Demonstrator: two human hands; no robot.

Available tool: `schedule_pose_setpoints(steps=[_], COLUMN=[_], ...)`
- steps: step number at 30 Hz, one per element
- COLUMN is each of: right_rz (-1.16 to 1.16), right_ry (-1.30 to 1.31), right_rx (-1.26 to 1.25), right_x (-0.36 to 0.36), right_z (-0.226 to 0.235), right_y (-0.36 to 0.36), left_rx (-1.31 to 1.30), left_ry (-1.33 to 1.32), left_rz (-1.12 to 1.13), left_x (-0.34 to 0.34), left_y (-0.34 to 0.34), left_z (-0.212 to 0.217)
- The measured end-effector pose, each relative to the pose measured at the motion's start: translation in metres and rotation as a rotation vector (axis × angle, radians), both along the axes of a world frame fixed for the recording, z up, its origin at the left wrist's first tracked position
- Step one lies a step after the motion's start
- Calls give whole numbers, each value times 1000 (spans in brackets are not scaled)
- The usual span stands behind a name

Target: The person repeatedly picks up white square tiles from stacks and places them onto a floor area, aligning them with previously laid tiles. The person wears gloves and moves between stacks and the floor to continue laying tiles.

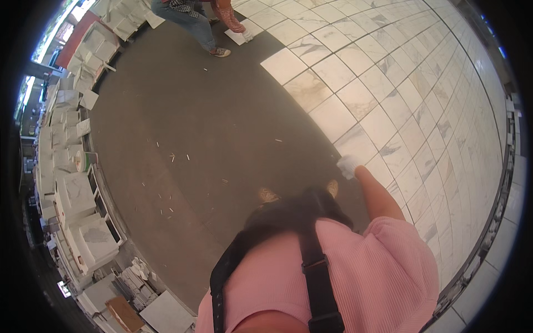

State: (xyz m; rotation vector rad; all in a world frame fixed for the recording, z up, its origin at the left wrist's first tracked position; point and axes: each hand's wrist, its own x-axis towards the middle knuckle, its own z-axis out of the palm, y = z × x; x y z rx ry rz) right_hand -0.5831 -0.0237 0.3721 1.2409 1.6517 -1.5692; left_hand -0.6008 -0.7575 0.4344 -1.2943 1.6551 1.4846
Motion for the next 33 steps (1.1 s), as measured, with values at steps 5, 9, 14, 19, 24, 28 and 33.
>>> schedule_pose_setpoints(steps=[5, 9, 14, 19, 24, 28, 33], right_rz=[472, 599, 827, 1740, 1960, 2063, 728], right_ry=[182, 168, -79, 106, 123, 354, 219], right_rx=[170, 192, 224, 527, 569, 668, -43], right_x=[-110, -160, -204, -285, -476, -659, -854], right_z=[24, 30, -2, -22, -14, -27, -4], right_y=[-95, -136, -142, -135, -165, -200, -272], left_rx=[-62, -164, -55, 5, -159, -134, -68], left_ry=[-86, 35, 205, 279, 147, 82, -137], left_rz=[56, -76, -58, -168, 36, 189, 400], left_x=[-25, -108, -264, -381, -415, -401, -380], left_y=[-106, -134, -108, -105, -132, -129, -128], left_z=[9, 25, 59, 83, 91, 84, 53])
